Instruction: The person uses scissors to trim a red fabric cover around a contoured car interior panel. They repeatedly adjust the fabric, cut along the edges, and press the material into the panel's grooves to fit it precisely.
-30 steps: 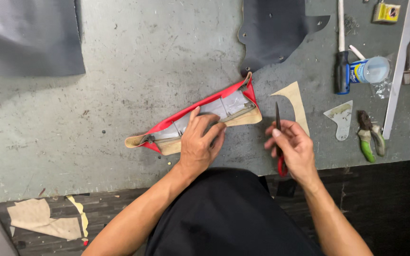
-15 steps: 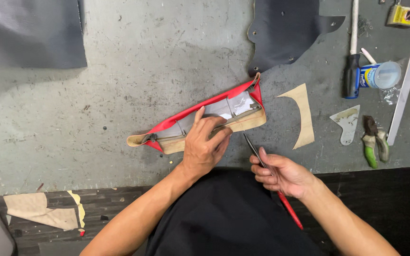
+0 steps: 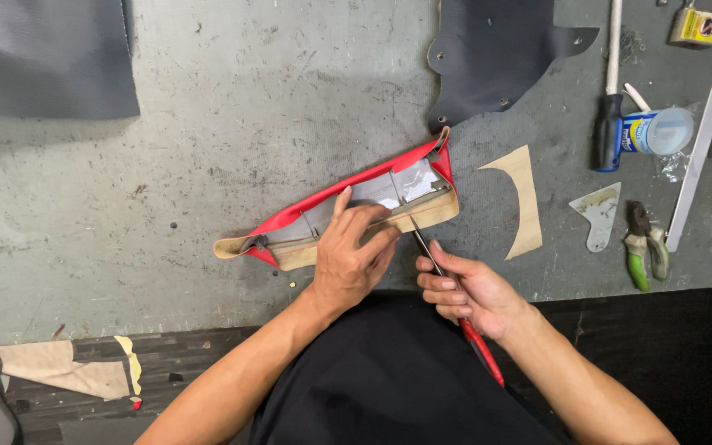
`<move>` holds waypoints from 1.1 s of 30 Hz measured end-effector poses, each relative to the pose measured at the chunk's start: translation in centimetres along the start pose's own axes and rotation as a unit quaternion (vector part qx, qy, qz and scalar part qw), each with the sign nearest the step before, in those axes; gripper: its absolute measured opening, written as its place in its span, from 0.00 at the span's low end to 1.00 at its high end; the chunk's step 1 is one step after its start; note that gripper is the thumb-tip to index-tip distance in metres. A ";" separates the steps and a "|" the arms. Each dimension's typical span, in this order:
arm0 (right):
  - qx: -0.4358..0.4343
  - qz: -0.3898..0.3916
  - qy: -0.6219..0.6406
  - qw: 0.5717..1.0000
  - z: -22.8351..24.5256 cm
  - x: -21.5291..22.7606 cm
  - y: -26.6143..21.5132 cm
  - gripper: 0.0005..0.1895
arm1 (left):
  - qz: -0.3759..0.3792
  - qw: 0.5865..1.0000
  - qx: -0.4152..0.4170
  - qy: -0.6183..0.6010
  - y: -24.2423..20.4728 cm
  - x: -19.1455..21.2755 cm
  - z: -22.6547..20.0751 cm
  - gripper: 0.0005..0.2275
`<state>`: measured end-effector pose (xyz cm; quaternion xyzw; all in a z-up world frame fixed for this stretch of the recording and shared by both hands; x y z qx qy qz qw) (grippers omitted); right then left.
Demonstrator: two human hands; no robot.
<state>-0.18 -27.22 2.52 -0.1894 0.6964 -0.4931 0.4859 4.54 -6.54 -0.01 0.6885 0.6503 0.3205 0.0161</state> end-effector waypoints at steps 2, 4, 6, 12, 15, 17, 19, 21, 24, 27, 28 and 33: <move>0.001 0.006 0.012 1.000 -0.2 -0.1 0.0 0.17 | 0.001 1.000 -0.002 -0.002 -0.1 0.1 -0.1 0.12; -0.006 0.002 0.035 0.999 -0.3 -0.1 0.1 0.17 | 0.003 1.000 -0.003 -0.001 -0.1 0.1 0.1 0.12; -0.022 -0.014 0.068 0.997 -0.6 0.0 0.2 0.18 | 0.008 1.000 -0.007 0.001 -0.4 0.4 0.1 0.12; -0.014 0.009 0.063 0.998 -0.9 0.2 0.1 0.17 | 0.001 1.000 -0.004 -0.012 0.3 0.0 -0.3 0.13; 0.004 0.015 0.046 0.999 -1.1 0.3 -0.2 0.17 | 0.003 1.000 0.003 0.003 0.3 0.0 -0.5 0.12; 0.016 -0.003 0.024 1.000 -1.0 0.2 -0.3 0.17 | 0.002 1.000 0.002 0.006 0.4 0.2 -0.4 0.12; 0.034 -0.016 0.004 0.999 -0.7 0.2 -0.5 0.17 | 0.018 1.000 -0.010 0.013 0.4 0.7 -0.3 0.14; 0.045 -0.034 -0.010 0.998 -0.5 0.4 -0.9 0.17 | 0.038 0.998 -0.012 0.038 0.1 1.4 -0.3 0.18; 0.050 -0.063 -0.022 0.997 -0.3 0.8 -1.6 0.19 | 0.049 0.994 0.006 0.094 -0.7 3.0 -0.4 0.22; 0.035 -0.070 -0.039 0.996 -0.5 1.4 -2.1 0.20 | 0.018 0.992 0.044 0.119 -2.0 4.5 -0.2 0.19; 0.030 -0.068 -0.051 0.996 -0.5 1.5 -2.2 0.19 | 0.011 0.993 0.049 0.110 -2.2 4.7 -0.1 0.17; -0.027 -0.031 -0.069 0.997 -1.1 1.6 -2.8 0.18 | -0.024 0.993 0.060 0.096 -2.6 4.7 -0.2 0.12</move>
Point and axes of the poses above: each hand's wrist, its own y-axis towards the middle knuckle, its own x-axis out of the back of the hand, z = x × y, the point moved 2 cm from there along y, towards the middle knuckle, and after that the axes turned 8 degrees about -z, right-handed, at the moved point
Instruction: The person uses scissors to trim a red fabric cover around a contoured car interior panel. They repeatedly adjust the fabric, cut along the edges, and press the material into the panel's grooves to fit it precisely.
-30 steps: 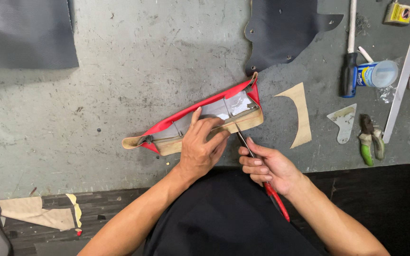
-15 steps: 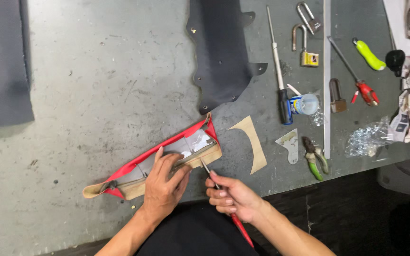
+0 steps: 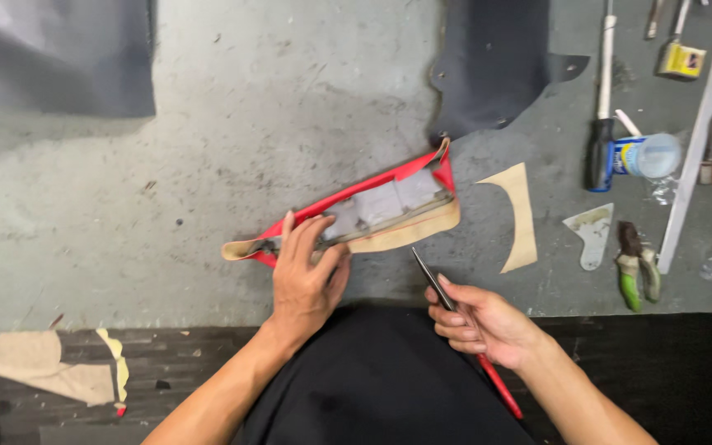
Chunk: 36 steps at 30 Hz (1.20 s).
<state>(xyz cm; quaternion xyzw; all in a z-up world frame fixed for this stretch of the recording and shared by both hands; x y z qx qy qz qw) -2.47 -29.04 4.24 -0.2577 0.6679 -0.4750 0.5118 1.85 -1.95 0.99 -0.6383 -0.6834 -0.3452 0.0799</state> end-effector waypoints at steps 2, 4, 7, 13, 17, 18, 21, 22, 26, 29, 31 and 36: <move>-0.030 -0.003 0.001 1.000 -0.2 -0.4 -0.2 0.18 | -0.005 1.000 0.003 -0.003 0.2 -0.2 -0.4 0.12; -0.046 -0.017 -0.005 0.999 -0.4 -1.0 0.0 0.18 | -0.012 1.000 0.010 -0.003 0.4 -0.2 -0.7 0.12; -0.050 -0.016 0.002 0.999 -0.6 -2.2 0.7 0.19 | -0.019 1.000 0.021 -0.007 0.3 0.0 -0.8 0.12; -0.037 0.031 0.053 0.997 -0.5 -3.8 2.7 0.18 | 0.024 0.999 0.030 -0.006 -0.8 -0.1 -0.1 0.16; -0.036 0.046 0.084 0.995 -0.5 -4.2 3.1 0.17 | 0.040 0.998 0.033 -0.018 -1.2 0.6 0.5 0.20; -0.034 0.042 0.080 0.995 -0.4 -4.3 3.2 0.17 | 0.035 0.999 0.033 -0.009 -1.2 0.7 0.6 0.20; -0.035 0.032 0.075 0.996 -0.4 -4.4 3.2 0.17 | 0.018 0.999 0.029 0.027 -1.6 0.9 0.6 0.19; -0.040 0.031 0.075 0.996 -0.4 -4.4 3.2 0.17 | 0.010 0.999 0.023 0.046 -1.8 0.9 0.5 0.18; -0.056 0.029 0.043 0.997 -0.7 -5.1 3.3 0.17 | -0.021 0.994 0.041 0.097 -2.4 1.1 0.5 0.18; -0.077 0.027 0.030 0.996 -0.9 -6.0 4.0 0.16 | -0.020 0.996 0.060 0.059 -2.6 1.4 0.8 0.17; -0.093 0.037 0.046 0.994 -0.9 -6.5 4.5 0.16 | -0.025 0.997 0.055 0.058 -2.8 1.4 0.9 0.14; -0.121 0.044 0.100 0.987 -1.6 -7.8 5.4 0.17 | -0.026 0.997 0.059 0.042 -3.2 1.5 0.9 0.11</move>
Point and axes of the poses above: each hand's wrist, its own y-axis towards the middle knuckle, its own x-axis out of the back of the hand, z = x × y, the point moved 2 cm from there along y, towards the middle knuckle, and after that the axes turned 8 degrees about -z, right-handed, at the moved point
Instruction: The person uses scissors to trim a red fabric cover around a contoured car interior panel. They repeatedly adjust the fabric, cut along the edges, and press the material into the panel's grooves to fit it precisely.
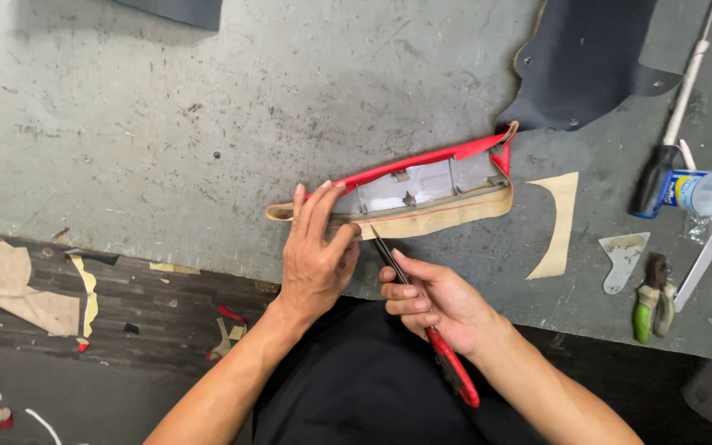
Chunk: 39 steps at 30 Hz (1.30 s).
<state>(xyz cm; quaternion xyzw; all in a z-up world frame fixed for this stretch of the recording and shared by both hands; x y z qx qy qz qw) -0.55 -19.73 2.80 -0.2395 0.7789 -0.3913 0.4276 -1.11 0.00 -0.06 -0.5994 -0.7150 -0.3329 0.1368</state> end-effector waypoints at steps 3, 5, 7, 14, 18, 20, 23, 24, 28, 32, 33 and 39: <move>0.005 0.002 0.028 1.000 -0.7 -0.4 0.4 0.17 | 0.004 1.000 0.004 -0.004 0.0 0.0 0.0 0.11; 0.013 0.001 0.035 0.999 -1.0 -0.6 0.7 0.17 | 0.006 1.000 0.003 -0.002 0.0 0.0 0.1 0.10; 0.019 0.012 0.038 0.999 -1.3 -0.8 1.1 0.18 | 0.008 1.000 0.004 -0.005 -0.1 0.0 0.2 0.10; 0.042 -0.008 0.036 0.998 -1.9 -1.5 1.6 0.18 | -0.005 1.000 -0.001 0.001 0.0 -0.1 0.0 0.09; 0.043 -0.008 0.053 0.998 -2.0 -1.4 1.5 0.17 | -0.010 1.000 -0.004 -0.002 0.0 0.0 0.0 0.10; 0.040 0.000 0.064 0.997 -2.0 -1.3 1.5 0.16 | -0.013 1.000 -0.005 -0.005 0.1 0.1 0.0 0.09; 0.043 -0.004 0.062 0.997 -2.2 -1.4 1.5 0.16 | -0.020 1.000 -0.001 -0.004 0.3 0.1 -0.1 0.09; 0.050 0.003 0.053 0.997 -2.2 -1.6 1.4 0.16 | -0.020 1.000 0.002 -0.009 0.3 0.2 -0.1 0.09; 0.092 -0.013 -0.031 0.995 -1.8 -2.4 -0.8 0.17 | -0.023 0.999 0.012 -0.019 0.7 0.7 -0.2 0.08; 0.244 -0.167 -0.200 0.934 0.2 -0.9 -4.9 0.17 | -0.044 0.999 0.023 -0.007 1.4 0.7 -0.1 0.08; 0.323 -0.199 -0.224 0.898 1.0 -0.2 -5.2 0.16 | -0.054 0.998 0.036 -0.002 1.5 0.8 -0.1 0.07; 0.636 -0.333 -0.314 0.622 5.6 6.0 -4.2 0.13 | -0.070 0.992 0.100 -0.017 2.9 0.3 -0.4 0.05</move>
Point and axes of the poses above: each hand's wrist, its own y-axis towards the middle knuckle, its own x-axis out of the back of the hand, z = x × y, the point moved 2 cm from there along y, towards the middle knuckle, and after that the axes turned 8 degrees about -z, right-handed, at the moved point
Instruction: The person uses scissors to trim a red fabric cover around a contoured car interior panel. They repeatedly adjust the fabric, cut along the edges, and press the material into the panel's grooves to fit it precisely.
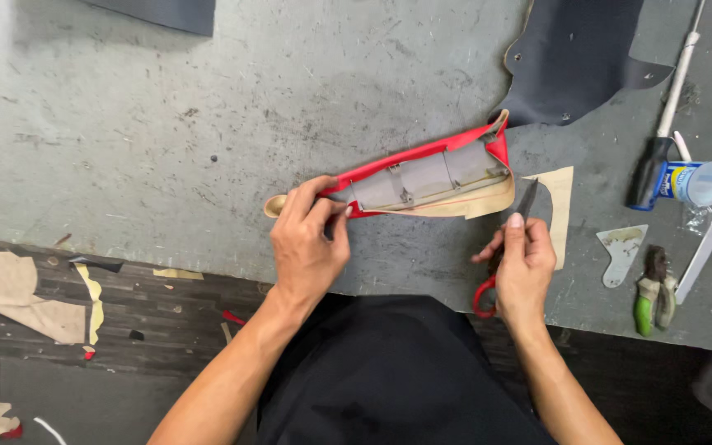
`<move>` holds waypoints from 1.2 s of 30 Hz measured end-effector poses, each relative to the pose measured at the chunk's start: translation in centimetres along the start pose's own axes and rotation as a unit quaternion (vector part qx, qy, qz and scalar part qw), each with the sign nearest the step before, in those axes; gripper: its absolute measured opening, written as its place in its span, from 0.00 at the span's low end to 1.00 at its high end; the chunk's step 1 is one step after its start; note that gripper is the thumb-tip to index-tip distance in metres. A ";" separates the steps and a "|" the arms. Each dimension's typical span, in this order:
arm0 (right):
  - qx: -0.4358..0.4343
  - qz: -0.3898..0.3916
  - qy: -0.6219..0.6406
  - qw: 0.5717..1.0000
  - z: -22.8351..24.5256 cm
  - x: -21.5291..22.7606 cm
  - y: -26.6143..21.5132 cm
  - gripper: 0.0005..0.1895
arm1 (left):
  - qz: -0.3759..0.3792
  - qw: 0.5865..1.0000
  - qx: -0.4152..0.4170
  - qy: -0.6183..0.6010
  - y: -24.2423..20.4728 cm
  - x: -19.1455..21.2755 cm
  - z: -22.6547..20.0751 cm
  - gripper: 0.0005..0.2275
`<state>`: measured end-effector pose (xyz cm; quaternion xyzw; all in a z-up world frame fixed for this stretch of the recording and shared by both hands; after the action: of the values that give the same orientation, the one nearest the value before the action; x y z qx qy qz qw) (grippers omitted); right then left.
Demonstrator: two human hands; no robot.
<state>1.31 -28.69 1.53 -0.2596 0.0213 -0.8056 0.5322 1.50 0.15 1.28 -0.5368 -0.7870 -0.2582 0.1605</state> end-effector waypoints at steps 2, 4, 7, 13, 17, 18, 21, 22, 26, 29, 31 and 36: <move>0.111 -0.034 -0.105 0.988 -1.5 0.2 0.4 0.13 | -0.001 1.000 0.003 0.005 -0.1 0.2 -0.2 0.05; 0.141 -0.067 -0.156 0.975 -2.5 0.3 0.4 0.14 | -0.006 1.000 0.001 0.013 -0.1 -0.1 -0.4 0.05; 0.164 -0.103 -0.243 0.950 -2.2 -0.5 0.2 0.11 | -0.006 1.000 0.003 0.028 0.1 -0.7 -0.6 0.06; 0.401 -0.060 -0.301 0.863 3.3 -4.4 -2.9 0.18 | -0.009 1.000 0.001 0.029 0.3 -1.1 -0.3 0.06; 0.477 0.092 -0.272 0.831 5.7 -8.3 -4.4 0.21 | -0.005 1.000 -0.005 0.016 0.1 -0.9 0.0 0.06; 0.496 0.113 -0.260 0.821 6.1 -9.3 -4.2 0.19 | -0.004 1.000 -0.004 0.012 0.2 -1.1 -0.1 0.06; 0.513 0.139 -0.244 0.812 6.6 -11.0 -3.1 0.11 | -0.003 1.000 0.007 0.013 0.3 -0.8 -0.1 0.05; 0.512 0.143 -0.242 0.812 6.6 -11.4 -2.8 0.08 | -0.003 1.000 0.010 0.015 0.3 -0.7 -0.1 0.05; 0.488 0.172 -0.240 0.821 6.4 -11.8 -2.2 0.06 | -0.002 1.000 0.013 0.015 0.3 -0.9 -0.1 0.06; 0.472 0.201 -0.231 0.827 6.7 -11.8 -2.1 0.07 | 0.000 1.000 0.021 0.014 0.2 -0.9 0.0 0.05; 0.461 0.216 -0.227 0.830 6.8 -11.6 -2.2 0.07 | 0.003 1.000 0.025 0.012 0.0 -0.8 0.0 0.06; 0.446 0.227 -0.228 0.835 6.6 -11.6 -2.0 0.08 | 0.002 1.000 0.021 0.011 0.3 -1.0 -0.1 0.05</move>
<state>5.98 -16.19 3.30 -0.1583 -0.4037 -0.5023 0.7481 2.14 -0.56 0.89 -0.5321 -0.7892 -0.2477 0.1809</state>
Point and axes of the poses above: each hand's wrist, its own y-axis towards the middle knuckle, its own x-axis out of the back of the hand, z = x × y, the point moved 2 cm from there along y, towards the middle knuckle, and after that the axes turned 8 degrees about -z, right-handed, at the moved point
